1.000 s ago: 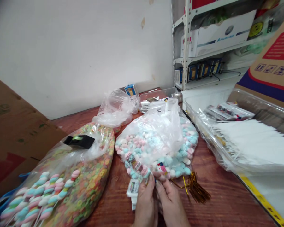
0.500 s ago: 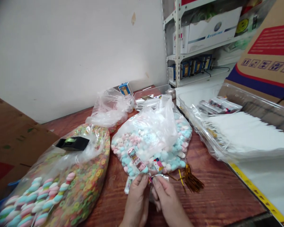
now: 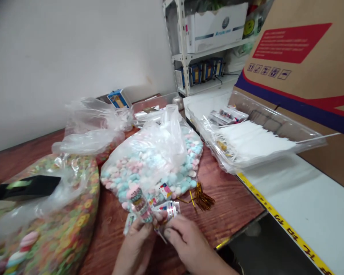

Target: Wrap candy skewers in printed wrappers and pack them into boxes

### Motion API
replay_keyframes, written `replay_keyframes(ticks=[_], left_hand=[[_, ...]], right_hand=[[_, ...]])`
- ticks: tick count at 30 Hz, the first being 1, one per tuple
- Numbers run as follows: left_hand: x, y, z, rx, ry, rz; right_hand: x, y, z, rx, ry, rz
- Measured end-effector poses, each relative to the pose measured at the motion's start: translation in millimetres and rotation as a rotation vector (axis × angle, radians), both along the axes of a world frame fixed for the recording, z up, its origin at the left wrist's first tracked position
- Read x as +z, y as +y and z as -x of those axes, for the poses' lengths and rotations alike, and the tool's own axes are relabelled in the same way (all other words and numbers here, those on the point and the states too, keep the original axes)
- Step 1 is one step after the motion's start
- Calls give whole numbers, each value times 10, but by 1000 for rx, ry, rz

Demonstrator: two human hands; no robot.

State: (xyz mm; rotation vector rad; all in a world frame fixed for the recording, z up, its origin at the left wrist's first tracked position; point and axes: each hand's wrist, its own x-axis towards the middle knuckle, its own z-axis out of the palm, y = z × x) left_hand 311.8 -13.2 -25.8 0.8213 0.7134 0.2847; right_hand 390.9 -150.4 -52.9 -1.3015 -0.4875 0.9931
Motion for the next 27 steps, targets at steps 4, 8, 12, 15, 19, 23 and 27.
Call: replay_keyframes(ticks=[4,8,12,15,19,23,27], left_hand=[[44,158,-24,188,57,-125],[51,179,-56,213,48,-166],[0,147,-35,190,56,-182],[-7,147,-3,206,40,-155],[44,160,11,195,6,-44],[98,116,5,27,-27,127],[103,-53,-57,-175,-36,285]], right_hand=[[-185,-271,-202,-368,-1092,390],[-270,-191,-340,-384,-1259,508],[-248,68,-383,-374,-1258,509],[-243,191,-385,-376,-1192,491],[-173,190,-395,-388,-1020,388],[27,105,-398,-437,-658,191],[197,103,-315,-479,-233,20]])
